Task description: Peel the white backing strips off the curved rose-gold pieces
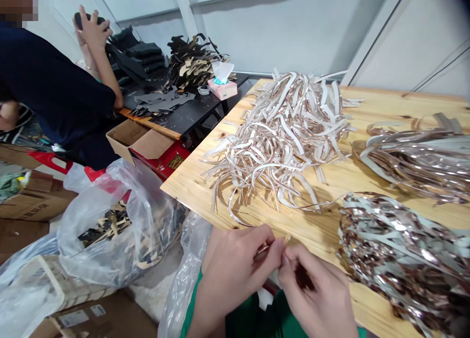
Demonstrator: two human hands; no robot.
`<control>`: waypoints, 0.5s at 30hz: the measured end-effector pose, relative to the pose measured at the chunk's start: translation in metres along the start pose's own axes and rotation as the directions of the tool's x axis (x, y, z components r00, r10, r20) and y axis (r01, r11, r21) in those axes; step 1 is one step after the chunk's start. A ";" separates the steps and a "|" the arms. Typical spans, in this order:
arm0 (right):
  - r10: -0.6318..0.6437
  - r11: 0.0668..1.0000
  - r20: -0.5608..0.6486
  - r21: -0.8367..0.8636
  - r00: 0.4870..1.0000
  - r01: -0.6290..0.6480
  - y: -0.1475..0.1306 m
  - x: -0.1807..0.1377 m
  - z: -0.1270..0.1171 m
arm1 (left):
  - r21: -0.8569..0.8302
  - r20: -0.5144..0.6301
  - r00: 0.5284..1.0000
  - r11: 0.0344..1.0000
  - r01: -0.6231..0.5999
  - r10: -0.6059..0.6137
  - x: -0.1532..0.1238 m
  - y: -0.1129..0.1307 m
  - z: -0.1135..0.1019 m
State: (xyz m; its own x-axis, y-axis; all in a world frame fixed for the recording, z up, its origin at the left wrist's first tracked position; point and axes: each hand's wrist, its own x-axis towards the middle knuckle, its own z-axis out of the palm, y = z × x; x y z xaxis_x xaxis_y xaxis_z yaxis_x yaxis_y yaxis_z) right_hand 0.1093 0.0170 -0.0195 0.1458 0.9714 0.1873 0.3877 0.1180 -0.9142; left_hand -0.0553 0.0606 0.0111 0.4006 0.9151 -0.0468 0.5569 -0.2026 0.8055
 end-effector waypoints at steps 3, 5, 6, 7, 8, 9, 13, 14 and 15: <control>0.069 0.989 0.062 0.129 0.996 -0.077 -0.001 0.000 -0.008 | -0.170 0.078 0.996 0.985 -0.022 0.036 0.004 -0.001 -0.004; 0.145 0.951 0.079 0.265 0.986 -0.161 -0.003 -0.002 -0.011 | -0.315 0.141 0.987 0.948 -0.031 0.079 0.007 -0.003 -0.003; 0.182 0.918 0.091 0.340 0.979 -0.203 -0.004 -0.002 -0.011 | -0.393 0.177 0.979 0.919 -0.024 0.101 0.009 -0.005 -0.002; 0.219 0.877 0.109 0.415 0.970 -0.244 -0.004 -0.003 -0.010 | -0.473 0.211 0.970 0.881 -0.009 0.123 0.011 -0.007 0.000; 0.255 0.827 0.130 0.484 0.958 -0.286 -0.004 -0.004 -0.009 | -0.552 0.236 0.961 0.834 0.008 0.147 0.012 -0.009 0.001; 0.293 0.772 0.153 0.544 0.944 -0.328 -0.003 -0.004 -0.008 | -0.623 0.250 0.953 0.782 0.023 0.171 0.014 -0.011 0.003; 0.423 0.561 0.261 0.676 0.868 -0.477 -0.001 -0.005 -0.004 | -0.805 0.242 0.939 0.591 0.054 0.244 0.020 -0.021 0.012; 0.440 0.528 0.275 0.691 0.855 -0.494 0.000 -0.005 -0.003 | -0.831 0.241 0.938 0.552 0.067 0.248 0.020 -0.023 0.015; 0.448 0.504 0.279 0.706 0.849 -0.497 0.001 -0.005 -0.002 | -0.852 0.241 0.938 0.517 0.083 0.247 0.021 -0.024 0.017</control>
State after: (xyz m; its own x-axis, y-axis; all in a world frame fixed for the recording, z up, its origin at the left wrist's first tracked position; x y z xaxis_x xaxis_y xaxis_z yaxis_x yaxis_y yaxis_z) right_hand 0.1110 0.0116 -0.0205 0.0442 0.9354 -0.3508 -0.5202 -0.2783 -0.8075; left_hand -0.0483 0.0787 -0.0194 0.6891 0.7245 0.0129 -0.2989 0.2680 0.9159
